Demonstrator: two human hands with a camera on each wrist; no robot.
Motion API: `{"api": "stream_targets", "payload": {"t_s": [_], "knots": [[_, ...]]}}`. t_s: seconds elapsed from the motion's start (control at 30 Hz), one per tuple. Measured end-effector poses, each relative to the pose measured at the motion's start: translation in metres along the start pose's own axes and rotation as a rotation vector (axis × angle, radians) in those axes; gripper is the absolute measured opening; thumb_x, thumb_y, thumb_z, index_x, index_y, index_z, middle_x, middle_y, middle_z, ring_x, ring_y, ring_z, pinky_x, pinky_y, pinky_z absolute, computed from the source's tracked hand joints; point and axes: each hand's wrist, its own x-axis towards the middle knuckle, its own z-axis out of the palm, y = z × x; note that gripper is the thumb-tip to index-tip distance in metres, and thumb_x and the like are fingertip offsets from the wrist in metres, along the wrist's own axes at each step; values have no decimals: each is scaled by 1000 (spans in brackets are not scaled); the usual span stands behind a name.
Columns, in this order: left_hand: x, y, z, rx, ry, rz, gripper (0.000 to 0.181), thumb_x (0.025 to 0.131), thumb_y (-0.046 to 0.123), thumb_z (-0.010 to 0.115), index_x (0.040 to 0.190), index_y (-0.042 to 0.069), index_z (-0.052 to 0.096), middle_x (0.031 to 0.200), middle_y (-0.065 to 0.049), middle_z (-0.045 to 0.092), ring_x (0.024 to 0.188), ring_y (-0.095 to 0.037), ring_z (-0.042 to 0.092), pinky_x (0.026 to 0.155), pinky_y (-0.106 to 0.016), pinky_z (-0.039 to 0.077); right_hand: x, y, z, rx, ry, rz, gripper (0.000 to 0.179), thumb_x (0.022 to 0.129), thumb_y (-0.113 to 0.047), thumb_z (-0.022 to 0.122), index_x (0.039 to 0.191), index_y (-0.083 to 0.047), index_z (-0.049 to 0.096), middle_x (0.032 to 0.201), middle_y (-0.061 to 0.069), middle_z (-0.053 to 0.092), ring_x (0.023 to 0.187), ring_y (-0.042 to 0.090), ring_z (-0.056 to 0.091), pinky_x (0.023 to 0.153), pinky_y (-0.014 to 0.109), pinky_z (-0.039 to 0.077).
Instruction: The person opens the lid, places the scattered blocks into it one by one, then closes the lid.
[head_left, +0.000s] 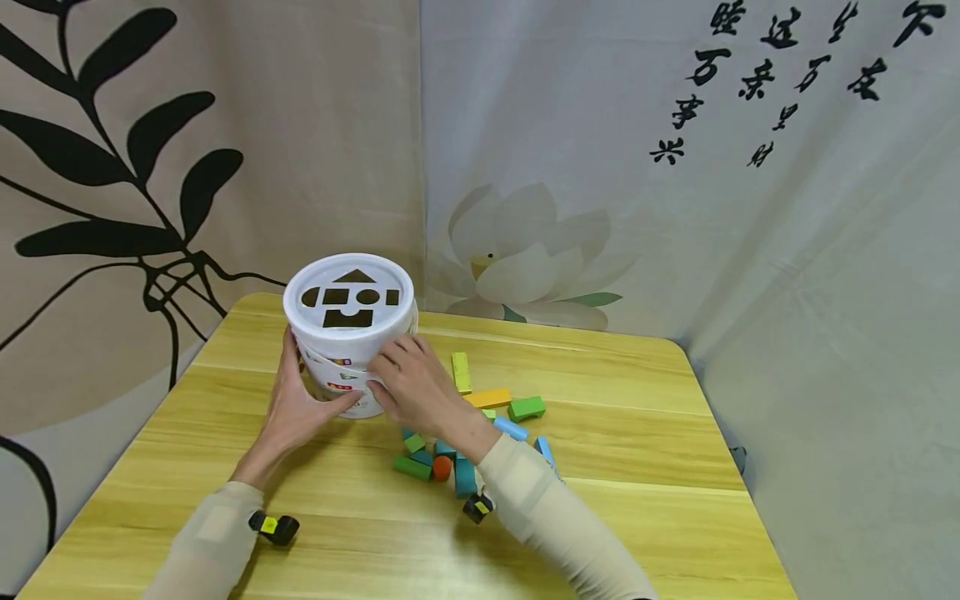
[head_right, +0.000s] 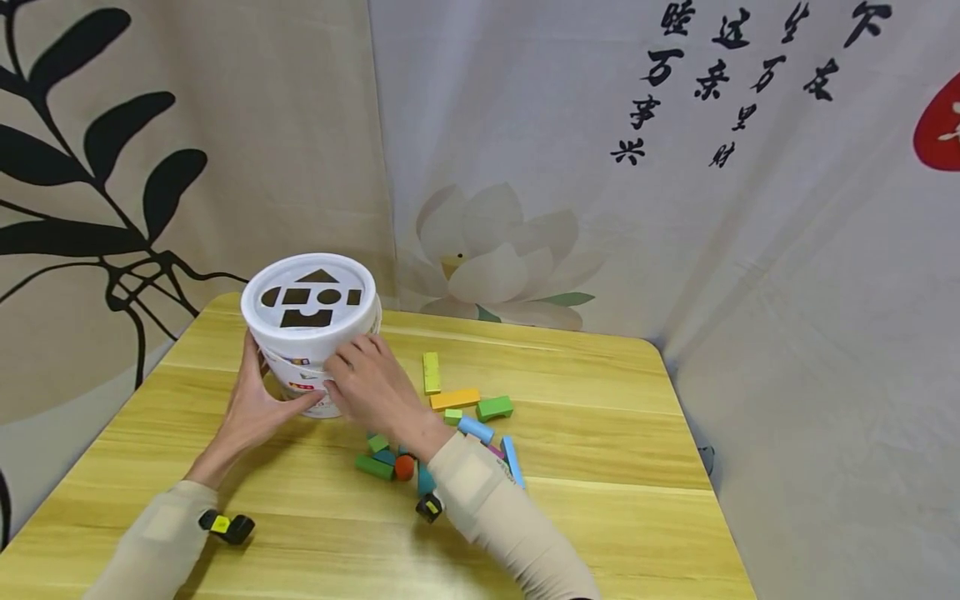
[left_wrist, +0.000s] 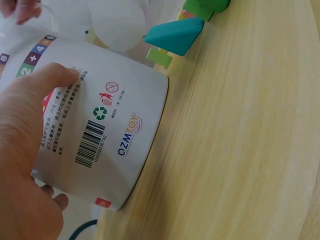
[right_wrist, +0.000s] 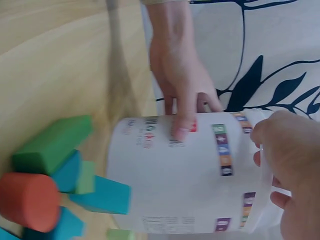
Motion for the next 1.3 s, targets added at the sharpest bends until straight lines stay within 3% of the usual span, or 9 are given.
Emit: {"api": "stream_targets", "payload": {"t_s": [0.3, 0.37, 0.47, 0.6, 0.73, 0.87, 1.1, 1.2, 1.3], "knots": [[-1, 5, -1, 17, 0, 1, 155, 74, 16, 107, 180, 47, -1, 175, -4, 40, 151, -21, 46, 122, -24, 37, 33, 15, -29, 69, 88, -61, 13, 109, -23, 74, 115, -12, 76, 107, 2, 71, 103, 22, 68, 96, 37, 56], [-1, 6, -1, 16, -4, 3, 154, 74, 16, 106, 180, 46, -1, 174, -3, 41, 149, -20, 46, 122, -25, 38, 42, 18, -32, 87, 98, -67, 14, 109, -23, 73, 114, -11, 77, 105, 3, 70, 100, 22, 67, 92, 36, 55], [-1, 8, -1, 6, -11, 0, 154, 74, 15, 106, 179, 48, -2, 173, -2, 41, 149, -19, 46, 125, -40, 40, 56, 23, -34, 109, 98, -66, 17, 108, -26, 74, 109, -9, 77, 103, 4, 69, 97, 22, 65, 89, 36, 55], [-3, 29, -3, -33, -20, -12, 152, 76, 13, 105, 179, 48, -1, 172, -6, 41, 149, -23, 45, 126, -61, 38, 73, 27, -32, 134, 72, -33, 21, 105, -30, 75, 99, -10, 75, 95, 2, 68, 90, 20, 64, 87, 36, 55], [-5, 48, -4, -59, -18, -24, 147, 77, 13, 104, 179, 47, 4, 168, -10, 43, 148, -28, 47, 125, -64, 38, 87, 25, -32, 213, 13, 35, 26, 107, -27, 71, 88, -10, 67, 81, 0, 63, 77, 15, 59, 75, 30, 50], [-4, 42, -2, -60, -9, -37, 145, 78, 15, 105, 178, 48, 5, 168, -9, 43, 149, -29, 47, 126, -64, 36, 92, 23, -34, 282, -75, 68, 31, 113, -26, 67, 88, -9, 63, 76, -1, 59, 70, 12, 54, 66, 25, 41], [0, 8, 5, -25, 4, -46, 151, 77, 19, 105, 177, 52, -2, 179, -5, 33, 157, -31, 41, 128, -69, 34, 84, 24, -32, 220, -129, -50, 36, 112, -38, 71, 86, -14, 74, 82, -2, 70, 77, 12, 64, 75, 27, 52], [1, 3, 6, -12, 6, -51, 152, 77, 21, 106, 177, 53, -4, 180, -3, 32, 157, -30, 41, 127, -67, 36, 83, 25, -34, 202, -124, -92, 33, 109, -37, 75, 86, -13, 74, 82, -2, 71, 78, 13, 63, 79, 29, 53], [0, 9, 6, -16, 6, -57, 151, 77, 21, 106, 177, 54, -2, 177, -3, 36, 154, -27, 43, 127, -63, 36, 86, 25, -37, 208, -141, -100, 32, 111, -33, 74, 87, -12, 73, 81, 0, 69, 75, 13, 60, 76, 28, 51]]}}
